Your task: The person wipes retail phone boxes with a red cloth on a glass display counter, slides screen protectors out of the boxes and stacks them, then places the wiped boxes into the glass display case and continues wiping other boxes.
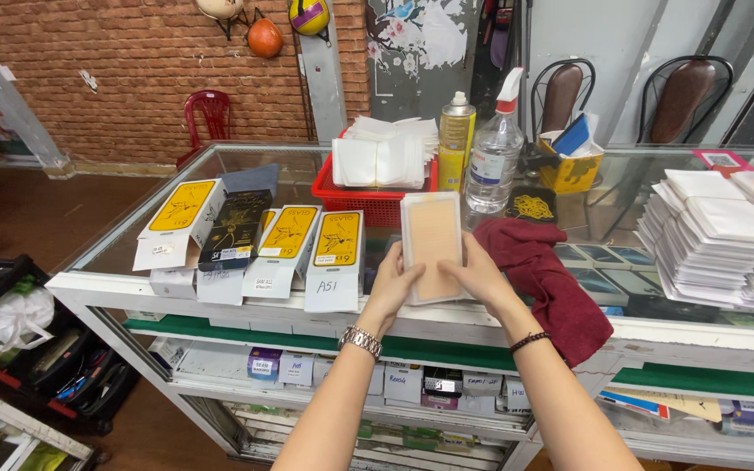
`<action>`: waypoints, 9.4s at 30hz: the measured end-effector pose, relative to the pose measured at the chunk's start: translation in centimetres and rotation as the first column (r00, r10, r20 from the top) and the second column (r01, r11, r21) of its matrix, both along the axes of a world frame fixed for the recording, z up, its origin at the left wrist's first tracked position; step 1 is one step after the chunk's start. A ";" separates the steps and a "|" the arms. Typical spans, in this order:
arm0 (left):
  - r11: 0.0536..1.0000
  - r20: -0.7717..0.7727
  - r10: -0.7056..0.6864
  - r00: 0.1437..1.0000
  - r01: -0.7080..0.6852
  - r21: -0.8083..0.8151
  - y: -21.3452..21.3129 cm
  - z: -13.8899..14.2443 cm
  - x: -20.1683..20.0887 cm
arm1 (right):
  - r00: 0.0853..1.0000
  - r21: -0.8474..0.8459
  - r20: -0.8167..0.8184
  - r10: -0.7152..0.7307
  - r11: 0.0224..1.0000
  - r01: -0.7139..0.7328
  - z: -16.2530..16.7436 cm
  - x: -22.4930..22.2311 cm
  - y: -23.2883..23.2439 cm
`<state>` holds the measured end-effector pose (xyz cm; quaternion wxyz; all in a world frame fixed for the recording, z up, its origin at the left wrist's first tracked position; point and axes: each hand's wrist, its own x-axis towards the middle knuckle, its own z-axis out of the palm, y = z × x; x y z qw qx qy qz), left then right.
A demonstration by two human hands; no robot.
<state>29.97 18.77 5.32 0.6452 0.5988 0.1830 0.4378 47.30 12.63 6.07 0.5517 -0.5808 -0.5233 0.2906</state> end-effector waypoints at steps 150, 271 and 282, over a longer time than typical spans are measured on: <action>0.943 0.060 0.237 0.970 -0.215 -0.254 -10.5 -5.8 -5.2 | 0.579 0.125 -0.802 0.147 0.989 -0.077 -6.1 0.6 -13.9; 0.823 -0.316 0.283 0.906 -0.059 0.565 2.2 1.9 -12.2 | 0.940 0.105 -0.293 -0.174 0.972 0.212 -3.7 -5.0 -0.2; 0.953 -0.267 0.234 0.935 -0.166 0.251 2.1 -3.5 -12.1 | 0.980 -0.162 -0.030 0.198 0.966 -0.200 -3.5 -7.9 3.0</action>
